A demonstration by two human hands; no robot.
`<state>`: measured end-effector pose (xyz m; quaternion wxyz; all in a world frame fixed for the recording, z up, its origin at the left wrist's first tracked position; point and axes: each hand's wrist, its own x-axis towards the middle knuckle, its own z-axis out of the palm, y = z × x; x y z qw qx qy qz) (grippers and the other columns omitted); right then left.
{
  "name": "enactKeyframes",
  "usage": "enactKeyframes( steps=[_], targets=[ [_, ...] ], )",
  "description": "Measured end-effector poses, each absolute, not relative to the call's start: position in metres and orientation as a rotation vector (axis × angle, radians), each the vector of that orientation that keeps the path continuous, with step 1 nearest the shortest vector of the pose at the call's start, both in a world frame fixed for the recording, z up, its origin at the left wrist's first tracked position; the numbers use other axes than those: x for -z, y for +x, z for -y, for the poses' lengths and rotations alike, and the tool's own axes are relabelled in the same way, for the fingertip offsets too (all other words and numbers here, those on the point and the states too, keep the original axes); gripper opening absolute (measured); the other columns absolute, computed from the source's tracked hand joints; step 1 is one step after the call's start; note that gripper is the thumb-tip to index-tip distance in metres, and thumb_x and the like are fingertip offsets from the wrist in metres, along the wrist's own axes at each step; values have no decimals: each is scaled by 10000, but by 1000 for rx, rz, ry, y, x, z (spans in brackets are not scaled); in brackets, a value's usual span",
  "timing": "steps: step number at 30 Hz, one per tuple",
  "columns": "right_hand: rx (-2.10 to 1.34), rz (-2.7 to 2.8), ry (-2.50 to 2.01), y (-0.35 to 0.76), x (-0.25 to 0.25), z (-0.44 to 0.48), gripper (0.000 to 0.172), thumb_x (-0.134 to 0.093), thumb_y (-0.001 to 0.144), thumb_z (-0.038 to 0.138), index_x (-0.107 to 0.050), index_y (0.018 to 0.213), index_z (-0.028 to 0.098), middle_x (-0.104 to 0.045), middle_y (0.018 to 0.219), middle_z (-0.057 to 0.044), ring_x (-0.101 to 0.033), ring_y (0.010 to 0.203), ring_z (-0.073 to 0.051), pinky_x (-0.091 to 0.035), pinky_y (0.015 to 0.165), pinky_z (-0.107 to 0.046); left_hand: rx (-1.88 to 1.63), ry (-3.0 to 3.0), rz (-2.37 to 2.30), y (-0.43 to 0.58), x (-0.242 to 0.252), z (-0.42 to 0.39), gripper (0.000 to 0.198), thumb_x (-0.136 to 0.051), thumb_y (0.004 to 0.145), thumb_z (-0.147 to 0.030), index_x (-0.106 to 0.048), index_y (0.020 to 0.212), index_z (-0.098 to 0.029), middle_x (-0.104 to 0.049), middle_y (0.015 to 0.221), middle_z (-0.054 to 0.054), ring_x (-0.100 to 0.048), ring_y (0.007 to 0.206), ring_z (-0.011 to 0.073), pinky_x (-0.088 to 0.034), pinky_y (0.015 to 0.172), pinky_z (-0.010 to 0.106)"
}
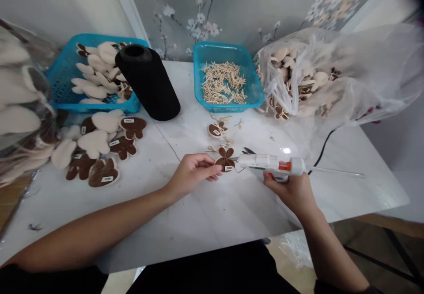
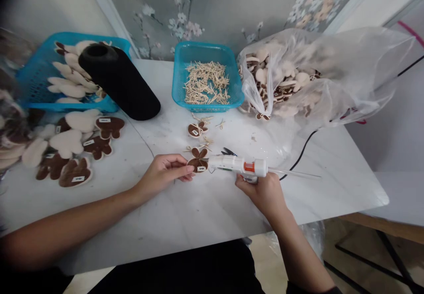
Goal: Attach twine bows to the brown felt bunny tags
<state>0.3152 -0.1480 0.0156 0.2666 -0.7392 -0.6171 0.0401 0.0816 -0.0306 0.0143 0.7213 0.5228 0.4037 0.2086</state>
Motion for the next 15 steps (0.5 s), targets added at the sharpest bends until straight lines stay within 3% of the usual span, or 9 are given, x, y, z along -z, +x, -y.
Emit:
enactKeyframes(
  steps=[15],
  targets=[
    [-102,1653,-2027,316,-16,152,311,-600,712,316,-408,508,182,-461,414,41,-446,373,-86,-329,402,-206,-491,1147,-859,81,-11,32,156,-723,705,-272,-658,722,-131,-706,681,34,-667,612,126,-560,586,194]
  ],
)
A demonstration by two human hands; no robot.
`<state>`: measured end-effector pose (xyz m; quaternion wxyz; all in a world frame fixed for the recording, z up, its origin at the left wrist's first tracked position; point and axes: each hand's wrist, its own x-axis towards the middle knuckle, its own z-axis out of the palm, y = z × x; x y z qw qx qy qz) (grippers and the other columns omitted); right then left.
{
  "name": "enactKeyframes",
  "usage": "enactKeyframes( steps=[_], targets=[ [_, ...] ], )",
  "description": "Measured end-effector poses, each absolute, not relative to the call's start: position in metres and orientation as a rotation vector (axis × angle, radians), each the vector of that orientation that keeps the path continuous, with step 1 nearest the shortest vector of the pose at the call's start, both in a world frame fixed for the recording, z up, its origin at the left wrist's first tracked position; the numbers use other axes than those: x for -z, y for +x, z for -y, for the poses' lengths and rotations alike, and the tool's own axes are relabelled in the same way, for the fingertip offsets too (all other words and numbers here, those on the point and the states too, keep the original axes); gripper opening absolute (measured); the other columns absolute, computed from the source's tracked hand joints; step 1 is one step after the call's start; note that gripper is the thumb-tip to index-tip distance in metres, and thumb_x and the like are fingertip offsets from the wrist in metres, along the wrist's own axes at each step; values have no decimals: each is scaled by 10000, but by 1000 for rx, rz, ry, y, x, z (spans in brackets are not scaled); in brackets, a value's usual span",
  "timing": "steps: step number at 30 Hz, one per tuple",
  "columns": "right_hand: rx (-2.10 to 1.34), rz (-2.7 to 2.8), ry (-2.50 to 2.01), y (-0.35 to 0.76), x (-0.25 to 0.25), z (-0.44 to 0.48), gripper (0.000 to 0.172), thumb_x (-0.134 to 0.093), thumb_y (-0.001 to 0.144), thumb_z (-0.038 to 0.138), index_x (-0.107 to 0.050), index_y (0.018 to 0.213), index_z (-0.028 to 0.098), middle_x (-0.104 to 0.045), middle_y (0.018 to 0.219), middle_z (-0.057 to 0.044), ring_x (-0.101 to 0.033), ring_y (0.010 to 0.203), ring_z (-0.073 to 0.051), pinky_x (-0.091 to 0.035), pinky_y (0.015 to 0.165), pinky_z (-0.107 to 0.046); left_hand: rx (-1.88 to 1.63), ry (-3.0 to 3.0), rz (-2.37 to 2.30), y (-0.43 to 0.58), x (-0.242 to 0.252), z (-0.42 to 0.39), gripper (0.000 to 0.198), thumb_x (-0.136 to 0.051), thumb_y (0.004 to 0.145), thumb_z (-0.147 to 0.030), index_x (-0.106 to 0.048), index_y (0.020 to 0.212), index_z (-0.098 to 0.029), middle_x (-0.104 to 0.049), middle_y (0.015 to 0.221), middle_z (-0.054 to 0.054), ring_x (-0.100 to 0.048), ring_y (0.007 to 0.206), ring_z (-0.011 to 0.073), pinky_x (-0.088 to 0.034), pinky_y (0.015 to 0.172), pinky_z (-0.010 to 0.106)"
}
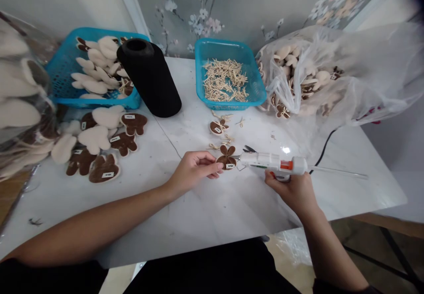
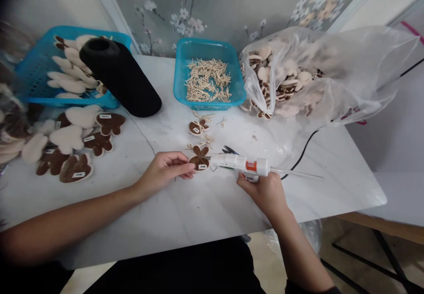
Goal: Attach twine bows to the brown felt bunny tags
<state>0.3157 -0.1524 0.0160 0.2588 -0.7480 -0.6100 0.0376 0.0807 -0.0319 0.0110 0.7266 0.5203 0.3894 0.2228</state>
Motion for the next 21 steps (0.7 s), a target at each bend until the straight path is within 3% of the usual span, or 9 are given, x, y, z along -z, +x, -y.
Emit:
enactKeyframes(
  steps=[9,14,21],
  targets=[
    [86,1680,-2105,323,-11,158,342,-587,727,385,-440,493,184,-466,407,20,-479,374,-117,-319,428,-235,-566,1129,-809,80,-7,31,133,-721,710,-248,-652,704,-134,-706,651,35,-657,560,122,-539,539,187],
    [64,1399,-2266,367,-3,158,383,-585,715,535,-583,591,173,-621,561,-55,-603,540,-212,-379,494,-275,-586,1110,-809,80,-8,31,142,-714,718,-255,-642,703,-133,-704,639,38,-653,546,124,-525,518,187],
    [23,1080,-2443,438,18,149,459,-613,648,598,-653,684,142,-650,642,-94,-622,693,-290,-426,582,-336,-570,1106,-828,81,-10,31,155,-722,704,-263,-640,708,-131,-696,631,33,-654,550,129,-526,519,196]
  ],
)
